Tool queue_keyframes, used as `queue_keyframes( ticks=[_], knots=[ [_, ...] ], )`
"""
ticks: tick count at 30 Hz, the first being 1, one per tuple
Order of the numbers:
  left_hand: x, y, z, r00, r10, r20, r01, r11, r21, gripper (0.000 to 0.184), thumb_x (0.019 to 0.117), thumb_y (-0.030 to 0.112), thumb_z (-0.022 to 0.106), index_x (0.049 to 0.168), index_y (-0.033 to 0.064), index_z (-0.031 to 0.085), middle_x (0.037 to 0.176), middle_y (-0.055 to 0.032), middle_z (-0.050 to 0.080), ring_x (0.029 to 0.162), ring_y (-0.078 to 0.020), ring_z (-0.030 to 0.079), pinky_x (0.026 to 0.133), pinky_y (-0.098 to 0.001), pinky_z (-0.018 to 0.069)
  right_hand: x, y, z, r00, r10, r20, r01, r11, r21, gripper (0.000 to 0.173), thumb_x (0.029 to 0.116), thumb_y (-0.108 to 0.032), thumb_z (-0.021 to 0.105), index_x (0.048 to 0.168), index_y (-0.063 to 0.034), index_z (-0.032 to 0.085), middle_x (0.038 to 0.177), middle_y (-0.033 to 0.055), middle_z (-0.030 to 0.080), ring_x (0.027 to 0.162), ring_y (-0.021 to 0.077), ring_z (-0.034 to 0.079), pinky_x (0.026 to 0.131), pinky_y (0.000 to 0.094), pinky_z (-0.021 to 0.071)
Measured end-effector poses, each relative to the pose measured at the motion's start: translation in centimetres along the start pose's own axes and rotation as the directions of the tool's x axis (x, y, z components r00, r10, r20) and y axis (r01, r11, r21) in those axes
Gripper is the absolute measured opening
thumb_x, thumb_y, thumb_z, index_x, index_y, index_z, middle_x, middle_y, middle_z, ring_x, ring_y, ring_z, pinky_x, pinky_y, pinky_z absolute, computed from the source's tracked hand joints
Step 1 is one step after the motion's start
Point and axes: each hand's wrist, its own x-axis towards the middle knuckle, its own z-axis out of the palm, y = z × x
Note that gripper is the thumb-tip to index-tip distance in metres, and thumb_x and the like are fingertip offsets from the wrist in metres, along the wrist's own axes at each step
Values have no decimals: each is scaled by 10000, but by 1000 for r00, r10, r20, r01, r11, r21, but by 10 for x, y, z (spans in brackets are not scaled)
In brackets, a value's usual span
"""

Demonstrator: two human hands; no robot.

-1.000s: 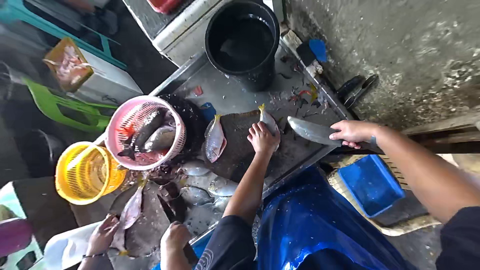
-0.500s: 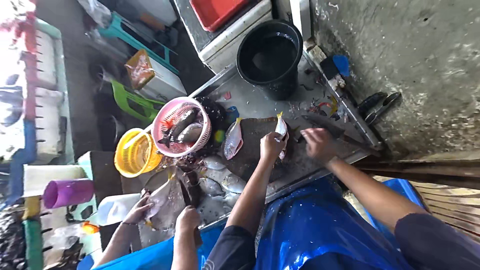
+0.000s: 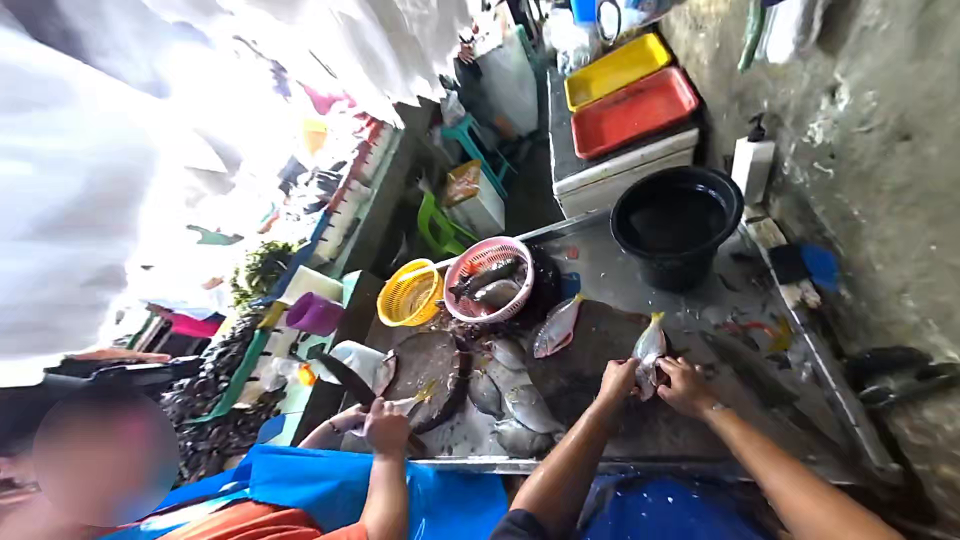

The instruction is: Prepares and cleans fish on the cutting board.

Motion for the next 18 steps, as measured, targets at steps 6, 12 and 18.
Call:
queue_keyframes(
  ticks=[6, 12, 18],
  knots=[
    [-21, -20, 10, 998, -28, -51, 18, 983, -181, 630, 994, 305, 667, 1467, -22, 409, 1116, -238, 660, 924, -290, 666, 809, -446, 570, 9, -3, -18, 978, -40, 205, 43, 999, -15, 399, 954, -246, 675, 1327, -106, 667, 1444, 164, 567, 1356, 392, 505, 1101, 696, 346],
    [-22, -10, 3, 997, -72, 35, 77, 984, -161, 346, 1069, 323, 534, 1146, 4, 643, 827, -73, 625, 629, -130, 564, 577, -288, 503, 9, 0, -37, 960, -117, 256, 65, 977, 205, 276, 1059, -155, 550, 1185, 57, 673, 1207, 259, 660, 1175, 389, 634, 1071, 543, 475],
    [-21, -4, 19, 982, -52, 184, 122, 909, -399, 399, 1046, 426, 558, 1085, 40, 653, 793, -77, 645, 606, -142, 593, 544, -279, 517, -8, -3, -44, 968, -186, 169, 113, 923, 368, 155, 1032, -52, 562, 1065, 14, 698, 992, 182, 711, 926, 299, 696, 890, 525, 554]
  ],
)
